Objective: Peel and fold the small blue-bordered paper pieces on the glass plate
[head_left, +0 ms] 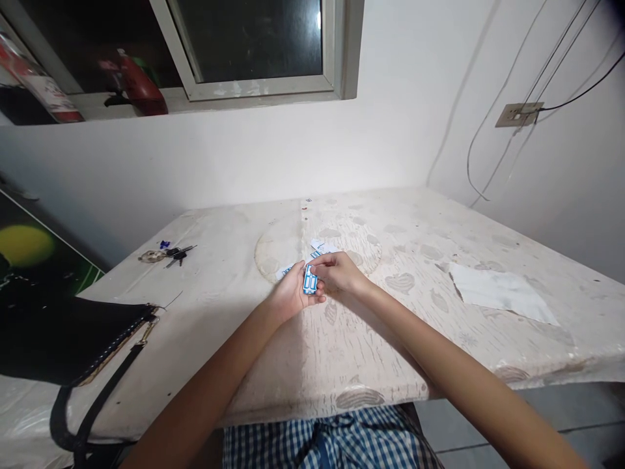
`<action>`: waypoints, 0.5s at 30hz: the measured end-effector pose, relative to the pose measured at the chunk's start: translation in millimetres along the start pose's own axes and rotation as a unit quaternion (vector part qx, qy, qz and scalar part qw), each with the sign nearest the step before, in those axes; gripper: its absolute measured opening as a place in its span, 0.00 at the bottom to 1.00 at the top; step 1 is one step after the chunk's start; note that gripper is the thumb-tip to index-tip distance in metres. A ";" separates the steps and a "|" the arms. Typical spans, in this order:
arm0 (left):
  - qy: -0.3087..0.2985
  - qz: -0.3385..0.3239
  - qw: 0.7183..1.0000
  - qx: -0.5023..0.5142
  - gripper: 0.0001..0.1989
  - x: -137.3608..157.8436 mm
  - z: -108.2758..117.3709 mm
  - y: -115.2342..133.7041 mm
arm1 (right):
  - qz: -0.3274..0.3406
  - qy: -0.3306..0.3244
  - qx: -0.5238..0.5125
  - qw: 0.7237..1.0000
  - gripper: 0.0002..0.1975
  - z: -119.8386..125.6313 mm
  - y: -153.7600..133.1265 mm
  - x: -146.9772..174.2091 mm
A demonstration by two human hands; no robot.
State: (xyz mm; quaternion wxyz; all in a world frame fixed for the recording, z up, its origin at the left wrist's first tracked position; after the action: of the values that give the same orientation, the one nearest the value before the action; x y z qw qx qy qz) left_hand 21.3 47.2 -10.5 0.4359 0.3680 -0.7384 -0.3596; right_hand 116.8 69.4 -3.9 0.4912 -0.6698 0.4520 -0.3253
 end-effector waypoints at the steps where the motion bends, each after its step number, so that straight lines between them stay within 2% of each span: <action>1: 0.002 -0.001 1.000 0.001 0.16 0.1 -0.3 -0.2 | -0.003 0.000 0.001 1.000 0.06 -0.4 0.6 0.7; 11: -0.001 0.010 0.999 0.034 0.18 -5.2 0.0 -5.1 | -0.028 0.005 -0.040 0.999 0.10 -3.0 13.4 -0.5; 13: -0.003 0.012 0.999 0.035 0.18 -5.5 -0.1 -5.6 | -0.019 0.008 -0.018 1.000 0.11 -2.8 16.8 -1.9; 15: -0.002 0.017 0.999 0.039 0.17 -4.9 -0.4 -5.5 | 0.031 0.007 0.066 0.997 0.11 -1.4 15.3 -3.7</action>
State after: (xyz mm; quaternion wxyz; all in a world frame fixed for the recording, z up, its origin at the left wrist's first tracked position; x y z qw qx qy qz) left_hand 24.6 48.8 -16.9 0.4254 0.3717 -0.7590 -0.3238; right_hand 109.8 70.7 -18.0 0.5411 -0.6190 0.4533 -0.3442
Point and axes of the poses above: each hand's wrist, its own x-axis away from the middle knuckle, its own z-axis out of the back of the hand, y = z × x, the point moved 4 cm from there along -x, towards the middle knuckle, and after that the axes turned 7 degrees about -x, right-handed, at the moved point
